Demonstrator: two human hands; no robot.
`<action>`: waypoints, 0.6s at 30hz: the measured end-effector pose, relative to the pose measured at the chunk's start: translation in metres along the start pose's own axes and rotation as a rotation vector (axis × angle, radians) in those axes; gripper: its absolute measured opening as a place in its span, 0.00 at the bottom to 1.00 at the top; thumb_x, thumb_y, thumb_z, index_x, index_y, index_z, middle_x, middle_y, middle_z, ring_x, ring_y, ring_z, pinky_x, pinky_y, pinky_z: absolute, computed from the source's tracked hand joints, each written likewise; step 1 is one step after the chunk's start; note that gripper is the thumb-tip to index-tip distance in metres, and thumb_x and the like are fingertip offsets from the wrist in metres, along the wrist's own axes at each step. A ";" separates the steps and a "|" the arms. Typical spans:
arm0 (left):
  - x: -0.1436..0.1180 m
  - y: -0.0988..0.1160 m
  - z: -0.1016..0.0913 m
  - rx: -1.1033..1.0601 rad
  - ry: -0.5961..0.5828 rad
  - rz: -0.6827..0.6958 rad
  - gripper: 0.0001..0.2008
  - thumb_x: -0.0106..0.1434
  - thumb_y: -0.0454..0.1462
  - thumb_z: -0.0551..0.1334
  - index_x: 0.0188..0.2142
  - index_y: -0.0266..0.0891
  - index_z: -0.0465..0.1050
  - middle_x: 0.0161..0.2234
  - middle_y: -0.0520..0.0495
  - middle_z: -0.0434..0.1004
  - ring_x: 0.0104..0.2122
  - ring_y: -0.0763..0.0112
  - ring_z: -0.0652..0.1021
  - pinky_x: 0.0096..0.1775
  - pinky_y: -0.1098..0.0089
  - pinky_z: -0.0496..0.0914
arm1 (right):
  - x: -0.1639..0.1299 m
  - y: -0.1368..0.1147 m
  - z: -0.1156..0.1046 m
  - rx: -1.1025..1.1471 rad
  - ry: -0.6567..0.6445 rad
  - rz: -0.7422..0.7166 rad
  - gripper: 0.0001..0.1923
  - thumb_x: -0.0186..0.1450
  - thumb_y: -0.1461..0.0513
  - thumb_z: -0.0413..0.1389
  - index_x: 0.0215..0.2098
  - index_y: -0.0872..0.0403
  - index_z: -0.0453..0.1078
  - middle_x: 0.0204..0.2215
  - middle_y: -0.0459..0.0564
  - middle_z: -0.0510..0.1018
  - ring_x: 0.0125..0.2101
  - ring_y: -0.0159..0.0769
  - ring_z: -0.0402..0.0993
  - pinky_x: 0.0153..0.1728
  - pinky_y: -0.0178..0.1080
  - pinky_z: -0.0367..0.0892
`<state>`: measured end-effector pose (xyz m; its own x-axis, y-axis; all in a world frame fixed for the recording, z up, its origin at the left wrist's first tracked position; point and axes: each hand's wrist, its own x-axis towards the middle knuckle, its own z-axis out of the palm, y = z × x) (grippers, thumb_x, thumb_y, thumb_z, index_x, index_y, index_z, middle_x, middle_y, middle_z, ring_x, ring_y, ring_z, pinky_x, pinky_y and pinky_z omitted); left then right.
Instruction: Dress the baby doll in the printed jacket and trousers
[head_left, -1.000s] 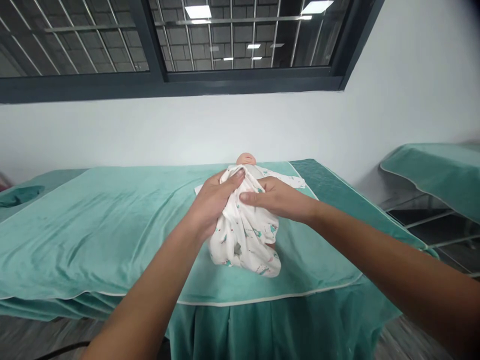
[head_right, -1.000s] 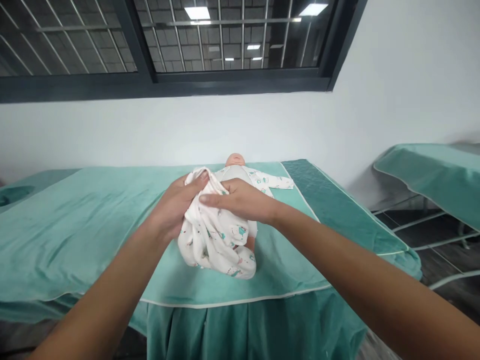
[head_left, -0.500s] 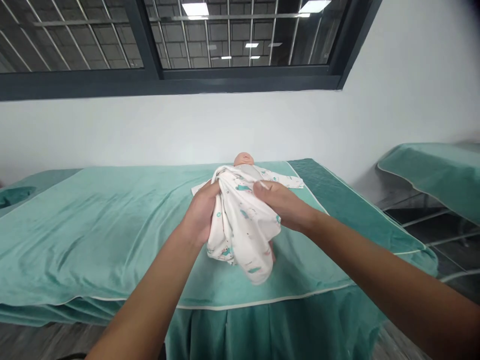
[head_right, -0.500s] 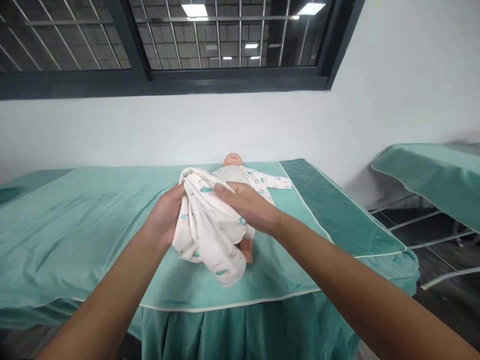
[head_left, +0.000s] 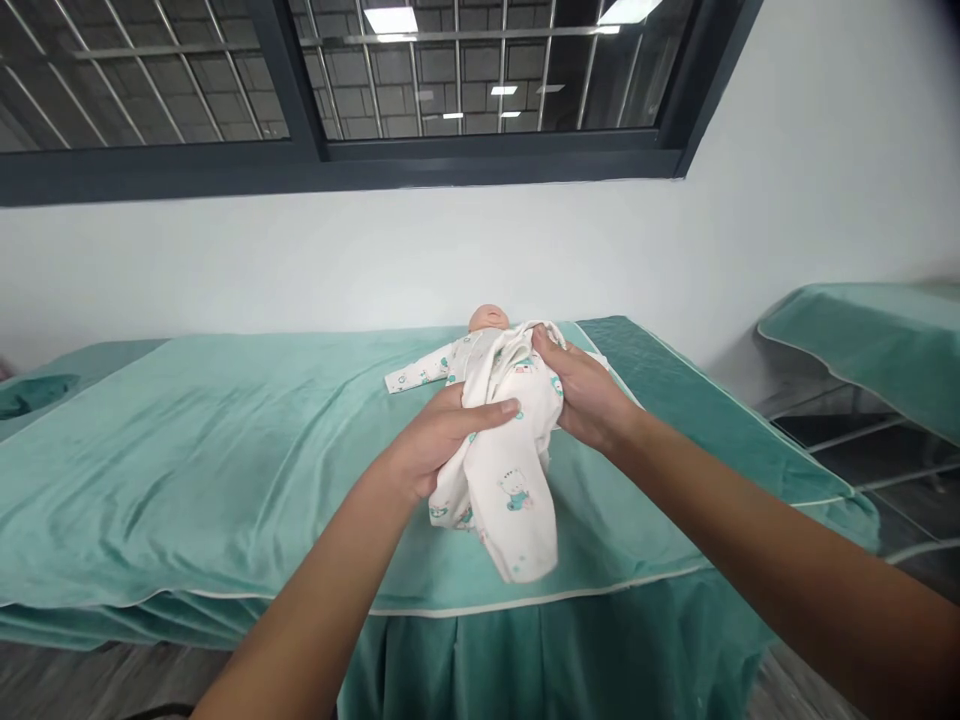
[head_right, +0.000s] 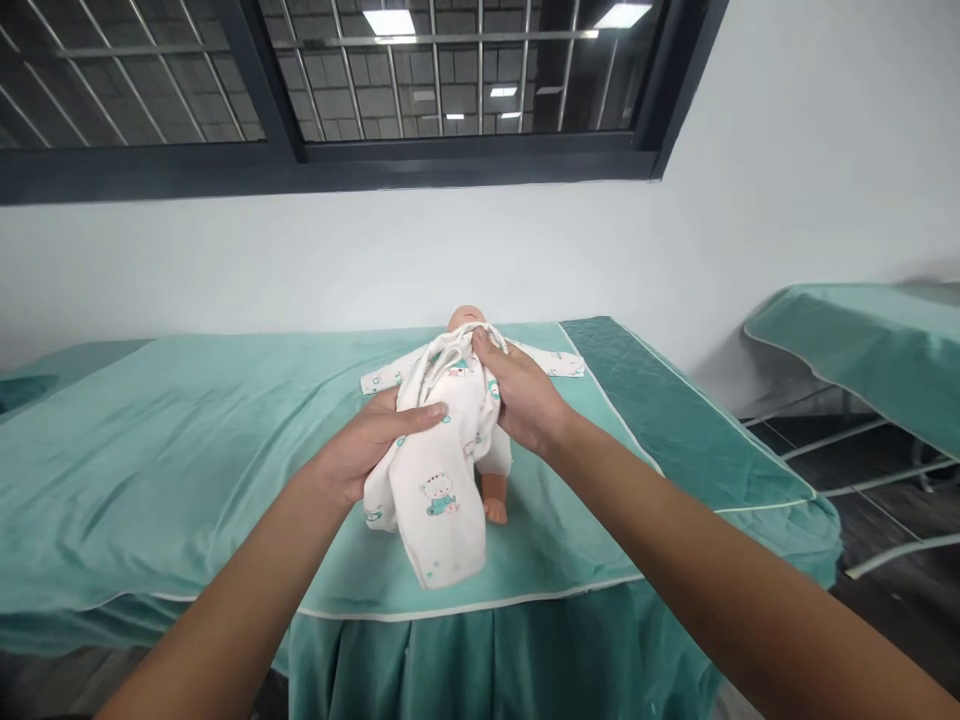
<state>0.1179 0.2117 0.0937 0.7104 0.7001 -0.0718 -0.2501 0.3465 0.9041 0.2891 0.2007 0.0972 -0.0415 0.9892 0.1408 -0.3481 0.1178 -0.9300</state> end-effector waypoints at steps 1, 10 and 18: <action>0.001 -0.001 -0.001 0.009 0.022 0.026 0.25 0.52 0.38 0.72 0.49 0.31 0.74 0.34 0.40 0.82 0.29 0.62 0.80 0.34 0.66 0.73 | -0.003 0.000 0.000 -0.007 -0.024 0.030 0.24 0.60 0.45 0.60 0.44 0.53 0.71 0.32 0.48 0.80 0.36 0.39 0.77 0.35 0.38 0.71; 0.015 -0.016 -0.011 -0.014 0.163 0.118 0.23 0.53 0.43 0.71 0.46 0.34 0.75 0.34 0.42 0.81 0.31 0.60 0.81 0.34 0.64 0.74 | -0.016 0.006 -0.009 -0.290 -0.324 0.250 0.21 0.57 0.50 0.65 0.39 0.58 0.75 0.31 0.51 0.81 0.30 0.38 0.77 0.31 0.37 0.71; 0.012 -0.025 -0.018 0.001 -0.020 -0.054 0.28 0.48 0.38 0.75 0.48 0.30 0.74 0.37 0.37 0.82 0.33 0.57 0.82 0.35 0.64 0.75 | -0.007 0.018 -0.012 0.056 -0.026 0.083 0.24 0.60 0.52 0.63 0.51 0.53 0.72 0.39 0.50 0.82 0.40 0.41 0.77 0.40 0.40 0.71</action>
<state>0.1206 0.2222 0.0628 0.7358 0.6680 -0.1116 -0.2108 0.3825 0.8996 0.2942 0.1967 0.0755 -0.0961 0.9926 0.0737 -0.3942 0.0300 -0.9185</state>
